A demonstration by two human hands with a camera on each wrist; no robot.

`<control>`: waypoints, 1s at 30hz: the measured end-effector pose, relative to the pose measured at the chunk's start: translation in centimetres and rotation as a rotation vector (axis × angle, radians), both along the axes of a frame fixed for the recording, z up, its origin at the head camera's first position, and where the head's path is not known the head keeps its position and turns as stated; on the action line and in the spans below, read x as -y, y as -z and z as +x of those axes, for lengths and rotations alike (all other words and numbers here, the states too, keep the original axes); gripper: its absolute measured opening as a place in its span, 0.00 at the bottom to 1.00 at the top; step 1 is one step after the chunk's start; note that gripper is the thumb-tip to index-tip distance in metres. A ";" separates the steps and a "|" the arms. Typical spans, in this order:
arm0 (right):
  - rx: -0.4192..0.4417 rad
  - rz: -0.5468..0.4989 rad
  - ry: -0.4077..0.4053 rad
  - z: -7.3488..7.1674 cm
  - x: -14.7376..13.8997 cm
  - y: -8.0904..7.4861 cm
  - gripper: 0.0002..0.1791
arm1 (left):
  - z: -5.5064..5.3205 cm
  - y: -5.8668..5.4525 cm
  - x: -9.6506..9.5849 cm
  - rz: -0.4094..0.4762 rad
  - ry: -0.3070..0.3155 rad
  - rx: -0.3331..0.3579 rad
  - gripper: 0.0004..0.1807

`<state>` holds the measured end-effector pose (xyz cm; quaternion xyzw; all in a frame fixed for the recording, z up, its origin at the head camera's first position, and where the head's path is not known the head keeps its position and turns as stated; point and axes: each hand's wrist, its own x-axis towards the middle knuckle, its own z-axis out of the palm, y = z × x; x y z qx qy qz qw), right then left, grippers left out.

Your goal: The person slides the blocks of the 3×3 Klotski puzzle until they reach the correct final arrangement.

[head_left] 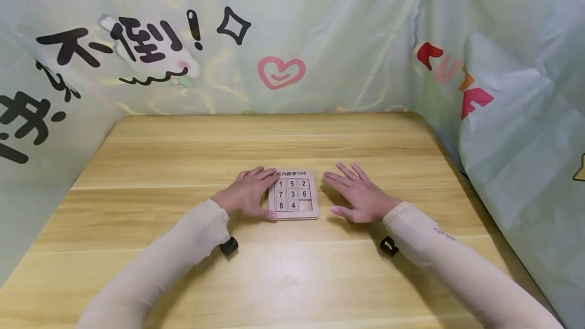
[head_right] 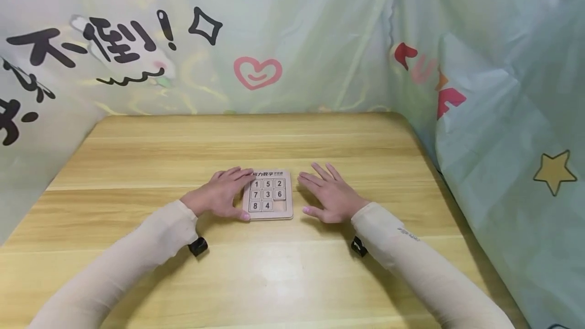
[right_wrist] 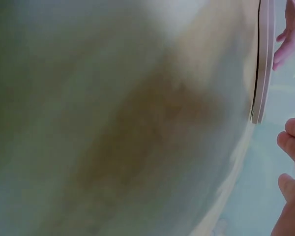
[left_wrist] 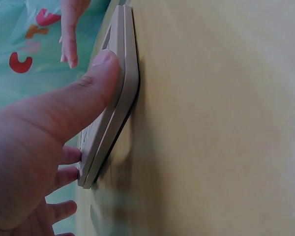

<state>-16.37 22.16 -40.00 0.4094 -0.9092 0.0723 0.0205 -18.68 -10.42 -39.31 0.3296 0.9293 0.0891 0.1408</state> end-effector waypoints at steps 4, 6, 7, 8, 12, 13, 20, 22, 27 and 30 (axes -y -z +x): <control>0.018 0.023 -0.015 -0.5 0.6 -0.1 0.40 | -0.7 -0.1 0.2 0.000 -0.014 0.002 0.59; 0.025 0.032 -0.029 -0.7 1.1 -0.2 0.41 | -1.0 -0.3 0.3 -0.003 -0.030 0.013 0.58; 0.030 0.036 -0.037 -0.8 1.3 -0.3 0.41 | -1.2 -0.4 0.4 -0.005 -0.038 0.018 0.58; 0.031 0.039 -0.046 -1.0 1.5 -0.4 0.41 | -1.3 -0.5 0.4 -0.009 -0.049 0.028 0.58; 0.029 0.072 -0.065 -1.4 2.3 -0.8 0.41 | -1.8 -0.9 0.3 -0.022 -0.078 0.053 0.58; 0.030 0.082 -0.065 -1.5 2.4 -0.9 0.41 | -1.9 -1.0 0.2 -0.025 -0.084 0.059 0.58; 0.056 0.145 -0.075 -2.1 3.5 -0.9 0.41 | -2.1 -1.6 -0.2 -0.091 -0.105 0.044 0.60; 0.064 0.160 -0.079 -2.2 3.9 -0.7 0.41 | -2.0 -1.8 -0.4 -0.099 -0.114 0.039 0.60; 0.073 0.181 -0.086 -2.0 4.4 -0.4 0.41 | -1.9 -2.1 -1.0 -0.110 -0.131 0.043 0.59; 0.060 0.191 -0.090 -1.8 4.6 -0.4 0.41 | -1.8 -2.1 -1.3 -0.112 -0.138 0.048 0.60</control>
